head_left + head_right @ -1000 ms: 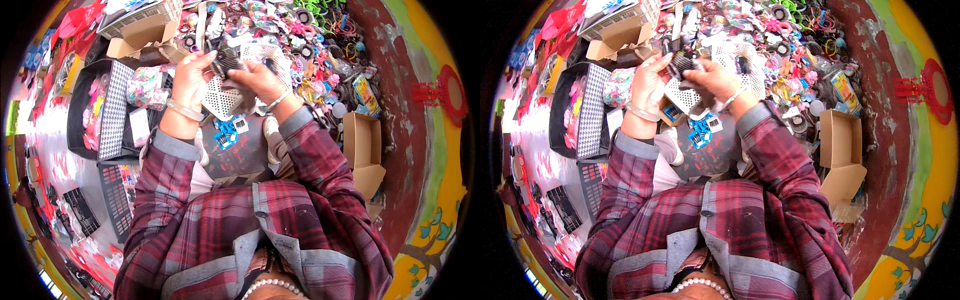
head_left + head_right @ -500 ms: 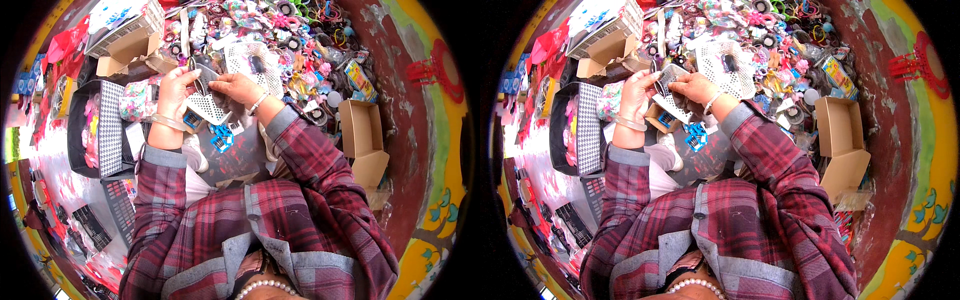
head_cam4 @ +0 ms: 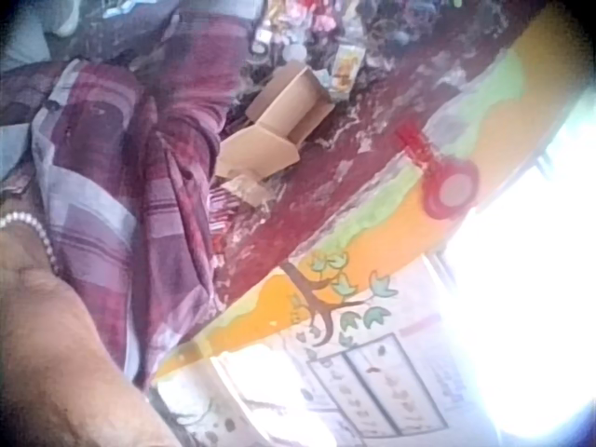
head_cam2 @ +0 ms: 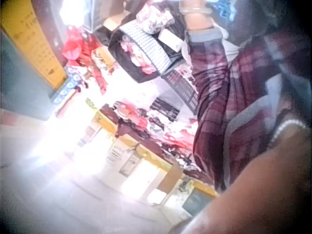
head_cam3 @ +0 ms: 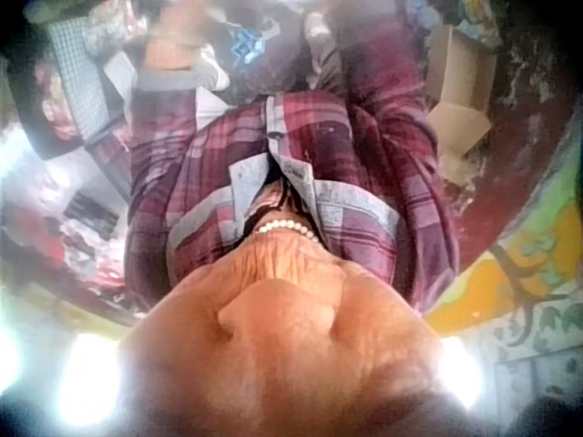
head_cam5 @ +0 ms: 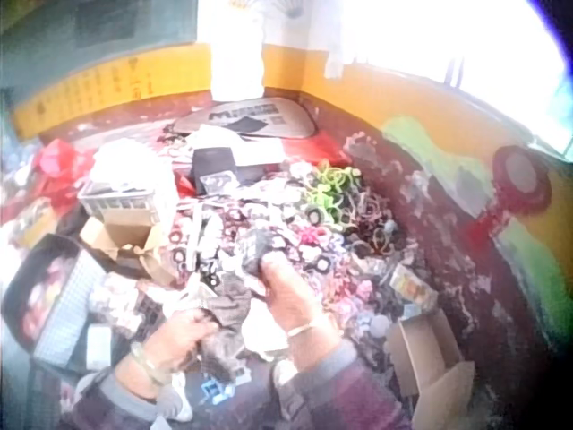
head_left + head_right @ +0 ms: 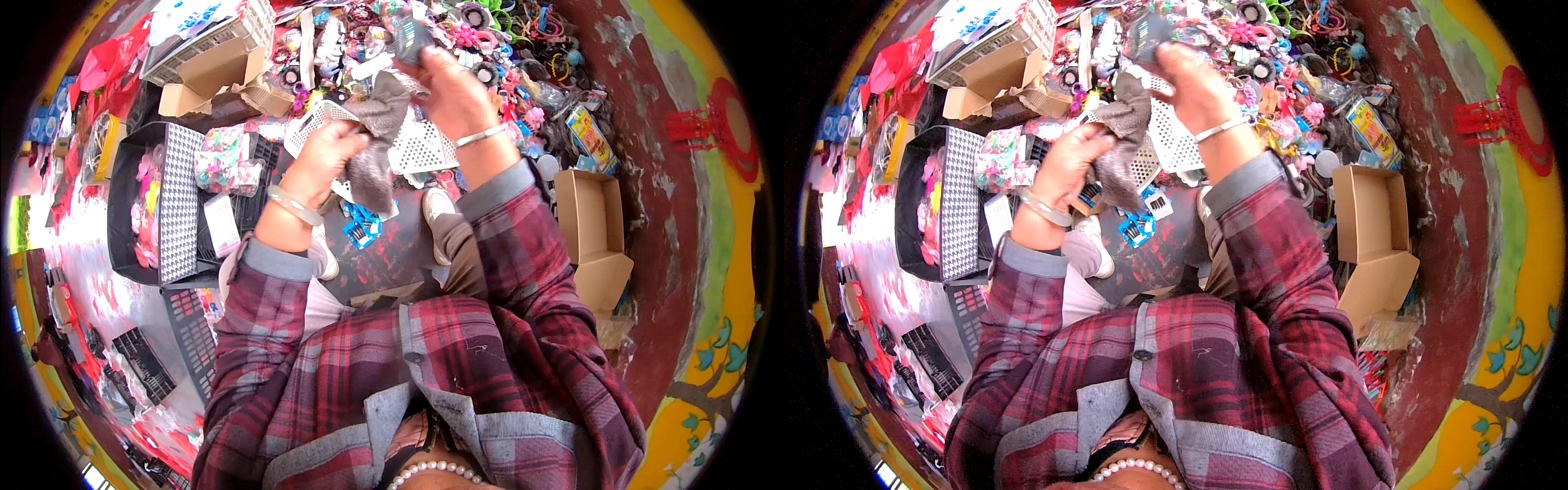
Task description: The person wipes the inside and outside of a white plastic basket with a gray cloth. They then pick up a small plastic-wrapped item from the cluttered floor, wipe it with the cloth, and place it into the basket.
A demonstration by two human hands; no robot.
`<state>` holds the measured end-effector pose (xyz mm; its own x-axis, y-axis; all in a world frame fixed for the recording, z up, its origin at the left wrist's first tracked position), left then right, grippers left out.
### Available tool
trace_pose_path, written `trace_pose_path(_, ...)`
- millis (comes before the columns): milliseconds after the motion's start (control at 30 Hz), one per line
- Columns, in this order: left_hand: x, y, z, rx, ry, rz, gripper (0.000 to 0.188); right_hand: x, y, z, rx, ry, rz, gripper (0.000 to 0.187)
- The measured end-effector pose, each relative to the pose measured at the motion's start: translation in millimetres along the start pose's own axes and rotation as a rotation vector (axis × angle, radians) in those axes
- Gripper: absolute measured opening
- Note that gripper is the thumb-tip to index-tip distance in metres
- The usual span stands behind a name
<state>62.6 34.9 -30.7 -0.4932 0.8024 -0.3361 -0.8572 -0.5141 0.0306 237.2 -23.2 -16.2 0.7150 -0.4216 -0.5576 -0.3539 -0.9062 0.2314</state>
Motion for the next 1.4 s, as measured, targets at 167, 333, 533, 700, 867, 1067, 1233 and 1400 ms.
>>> trace_pose_path(167,31,27,66,-0.113,-0.227,0.181,0.022,70,-40,-7,-0.115,0.360,0.017,0.014)
trace_pose_path(333,54,49,85,-0.237,-0.248,0.399,0.021,161,-91,101,-0.459,0.826,0.222,0.007)
trace_pose_path(533,72,45,69,-0.099,-0.223,0.497,0.023,199,-142,171,-0.601,0.881,0.273,0.009)
trace_pose_path(700,79,44,60,-0.076,-0.254,0.511,0.023,207,-184,200,-0.683,1.025,0.160,0.013)
trace_pose_path(867,88,48,51,-0.042,-0.335,0.526,0.021,204,-183,214,-0.821,0.773,0.130,0.016)
trace_pose_path(1067,79,44,53,0.002,-0.391,0.501,0.020,237,-197,238,-0.924,0.853,0.223,0.028)
trace_pose_path(1233,78,53,47,0.041,-0.388,0.499,0.020,182,-180,193,-0.667,1.323,0.372,0.030)
trace_pose_path(1400,66,47,57,0.090,-0.387,0.443,0.018,199,-190,192,-0.416,1.364,0.517,0.033)
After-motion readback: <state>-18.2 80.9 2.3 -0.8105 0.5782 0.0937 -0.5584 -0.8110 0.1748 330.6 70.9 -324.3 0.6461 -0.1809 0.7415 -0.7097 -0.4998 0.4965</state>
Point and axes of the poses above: each hand's wrist, its own y-axis away from the middle knuckle, its own x-axis out of the back of the hand, z = x × y, the point moved 4 cm from there along -y, towards the middle knuckle, and after that the axes turned 10 degrees about -x, right-handed, at the moved point
